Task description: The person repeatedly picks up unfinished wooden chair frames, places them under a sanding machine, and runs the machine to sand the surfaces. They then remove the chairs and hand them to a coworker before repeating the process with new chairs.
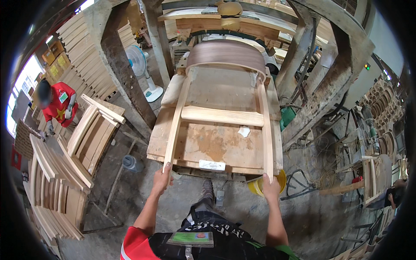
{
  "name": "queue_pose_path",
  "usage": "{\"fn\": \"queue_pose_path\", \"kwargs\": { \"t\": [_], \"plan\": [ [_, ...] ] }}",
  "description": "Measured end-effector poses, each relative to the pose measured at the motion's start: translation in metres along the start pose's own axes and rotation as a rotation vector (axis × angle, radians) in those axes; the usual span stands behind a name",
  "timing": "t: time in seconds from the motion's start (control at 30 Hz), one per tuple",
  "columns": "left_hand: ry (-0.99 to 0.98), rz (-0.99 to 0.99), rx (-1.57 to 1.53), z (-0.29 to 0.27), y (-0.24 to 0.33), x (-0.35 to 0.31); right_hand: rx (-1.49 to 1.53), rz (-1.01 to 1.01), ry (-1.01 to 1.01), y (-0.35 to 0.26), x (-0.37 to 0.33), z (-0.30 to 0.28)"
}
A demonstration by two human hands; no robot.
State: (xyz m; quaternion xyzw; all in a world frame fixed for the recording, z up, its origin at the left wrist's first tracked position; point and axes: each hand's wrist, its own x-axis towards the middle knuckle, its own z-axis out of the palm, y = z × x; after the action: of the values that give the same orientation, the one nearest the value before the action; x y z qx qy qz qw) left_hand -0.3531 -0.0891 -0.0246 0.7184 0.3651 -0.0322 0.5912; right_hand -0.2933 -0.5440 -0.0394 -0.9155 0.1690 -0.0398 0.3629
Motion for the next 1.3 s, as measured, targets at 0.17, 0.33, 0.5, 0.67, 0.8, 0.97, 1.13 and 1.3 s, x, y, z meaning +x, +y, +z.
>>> {"fn": "queue_pose_path", "kwargs": {
  "t": [0.17,0.33,0.5,0.67,0.8,0.97,1.13,1.3],
  "plan": [
    [0.002,-0.03,0.031,0.001,0.028,0.038,0.036,0.095,-0.024,-0.009,0.025,0.021],
    [-0.038,0.008,0.019,0.008,0.056,0.083,0.041,0.165,-0.007,-0.033,0.061,0.038],
    [-0.048,0.034,0.005,0.015,0.071,0.121,0.003,0.081,0.09,-0.069,0.09,0.044],
    [-0.07,0.031,-0.023,0.017,0.073,0.137,-0.052,0.101,0.076,-0.076,0.105,0.049],
    [-0.083,0.019,-0.064,0.018,0.071,0.142,-0.053,0.098,0.078,-0.071,0.107,0.053],
    [-0.068,-0.008,-0.06,0.017,0.07,0.143,-0.105,0.083,0.077,-0.074,0.107,0.053],
    [-0.077,-0.019,-0.059,0.018,0.075,0.139,-0.052,0.102,0.07,-0.07,0.106,0.054],
    [-0.07,-0.019,-0.066,0.019,0.075,0.139,-0.068,0.074,0.088,-0.068,0.106,0.058]
  ]
}}
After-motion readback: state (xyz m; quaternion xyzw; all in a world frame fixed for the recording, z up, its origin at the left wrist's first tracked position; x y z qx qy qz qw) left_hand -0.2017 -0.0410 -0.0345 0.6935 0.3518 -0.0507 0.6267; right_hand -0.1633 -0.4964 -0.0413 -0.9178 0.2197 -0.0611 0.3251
